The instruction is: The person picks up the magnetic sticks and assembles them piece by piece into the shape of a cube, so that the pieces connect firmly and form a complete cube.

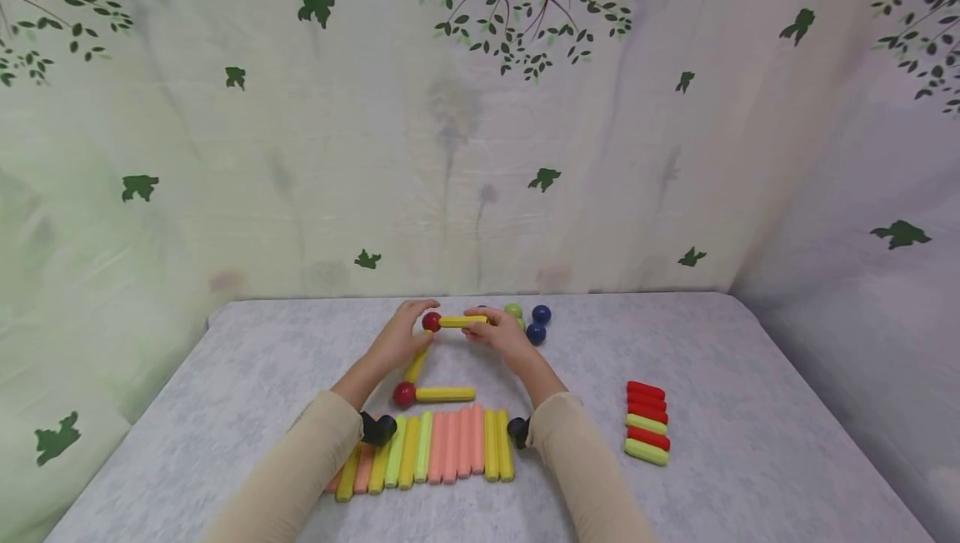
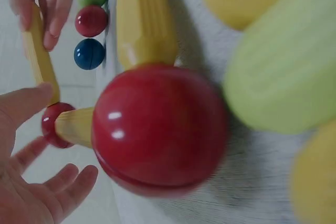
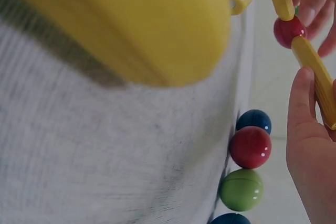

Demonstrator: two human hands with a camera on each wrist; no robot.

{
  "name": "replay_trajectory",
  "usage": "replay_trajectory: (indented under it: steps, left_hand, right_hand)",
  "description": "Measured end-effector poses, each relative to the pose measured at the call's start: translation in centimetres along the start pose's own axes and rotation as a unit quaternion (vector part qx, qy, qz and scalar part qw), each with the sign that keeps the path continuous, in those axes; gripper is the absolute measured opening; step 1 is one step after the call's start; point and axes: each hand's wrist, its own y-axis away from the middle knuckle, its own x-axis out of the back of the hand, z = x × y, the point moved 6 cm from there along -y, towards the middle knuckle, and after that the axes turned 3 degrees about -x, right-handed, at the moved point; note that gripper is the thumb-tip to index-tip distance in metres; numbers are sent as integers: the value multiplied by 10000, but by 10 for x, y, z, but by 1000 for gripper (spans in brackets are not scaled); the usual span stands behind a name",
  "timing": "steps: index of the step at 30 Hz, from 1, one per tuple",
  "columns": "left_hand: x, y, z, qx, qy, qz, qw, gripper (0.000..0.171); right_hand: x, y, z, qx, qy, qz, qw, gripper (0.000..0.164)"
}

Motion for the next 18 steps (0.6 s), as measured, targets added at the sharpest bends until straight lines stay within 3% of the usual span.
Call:
replay_trajectory:
  steps: [3,6,9,11,14,16,18]
  left_hand:
    - [-1,-8,9,-520,-217,-51,9984,39]
    - [-4,-12,12,-743,-395,-133,9964,29]
    - [-5,-14,12,-726,-481,-91,9962,24]
    - [-5,-15,10,-644,-462,-27,9969,25]
    - [-4,-16,8,-474,-366,22,9982,26]
    - [-4,-16,6,-415,-310,32,9987,27]
    - [-4,-16,5,-379,-250,20,9990,28]
  right_hand:
    - [-5,4,-5,111,-53,-300,9995,32]
    - [-7,7,-9,210,185,-538,9982,38]
    - [3,12,-18,425,779,-309,9956,41]
    - [18,15,-25,664,1396,97,9879,39]
    - [43,19,-33,860,2642,812,9572,31]
    - [57,21,-31,818,3616,1063,9226,29]
    - [67,21,-25,550,4484,1039,8861,30]
